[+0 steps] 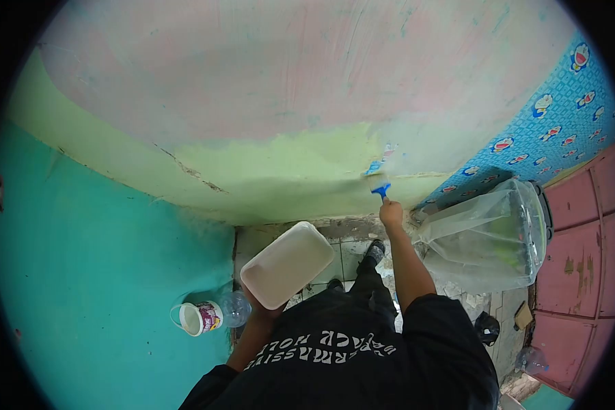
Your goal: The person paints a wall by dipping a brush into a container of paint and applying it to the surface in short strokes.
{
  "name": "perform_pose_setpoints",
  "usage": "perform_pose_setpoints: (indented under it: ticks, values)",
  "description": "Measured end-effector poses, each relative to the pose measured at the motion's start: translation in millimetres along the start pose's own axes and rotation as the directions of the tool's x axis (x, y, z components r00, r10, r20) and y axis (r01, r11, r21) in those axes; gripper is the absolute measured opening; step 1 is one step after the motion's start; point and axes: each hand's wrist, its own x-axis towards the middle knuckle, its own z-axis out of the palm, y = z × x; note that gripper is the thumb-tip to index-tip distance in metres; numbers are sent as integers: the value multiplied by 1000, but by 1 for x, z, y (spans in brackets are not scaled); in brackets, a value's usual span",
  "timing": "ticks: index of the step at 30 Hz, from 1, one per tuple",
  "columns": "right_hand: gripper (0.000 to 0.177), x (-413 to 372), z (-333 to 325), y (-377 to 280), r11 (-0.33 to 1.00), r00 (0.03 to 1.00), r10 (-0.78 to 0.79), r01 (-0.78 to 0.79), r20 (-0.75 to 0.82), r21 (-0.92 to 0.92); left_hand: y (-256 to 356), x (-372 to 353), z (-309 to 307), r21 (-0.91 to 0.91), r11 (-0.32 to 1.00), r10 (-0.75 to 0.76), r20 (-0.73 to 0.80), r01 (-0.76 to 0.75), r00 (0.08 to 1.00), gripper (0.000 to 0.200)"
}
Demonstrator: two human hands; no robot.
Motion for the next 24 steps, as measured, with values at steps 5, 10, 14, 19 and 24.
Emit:
perform_pose_setpoints:
  ticks: [5,10,14,19,24]
  values:
    - [45,-14,-61,-75,909,993,-119,109,0,403,15,1,20,623,771,173,-12,-128,985,63]
    - [38,-70,-131,-152,573,976,-202,53,78,818,10,-8,8,880,440,202,96,-178,975,61]
    - [41,-32,-52,-90,655,966,-250,216,-62,724,1,0,6,658,746,109,35,-105,993,68]
    - [45,-5,12,4,911,980,126,-175,153,374,14,-1,17,669,740,88,13,-74,996,71]
    - [46,1,-15,-25,903,997,26,-56,74,426,23,4,36,659,750,68,-1,-51,998,75]
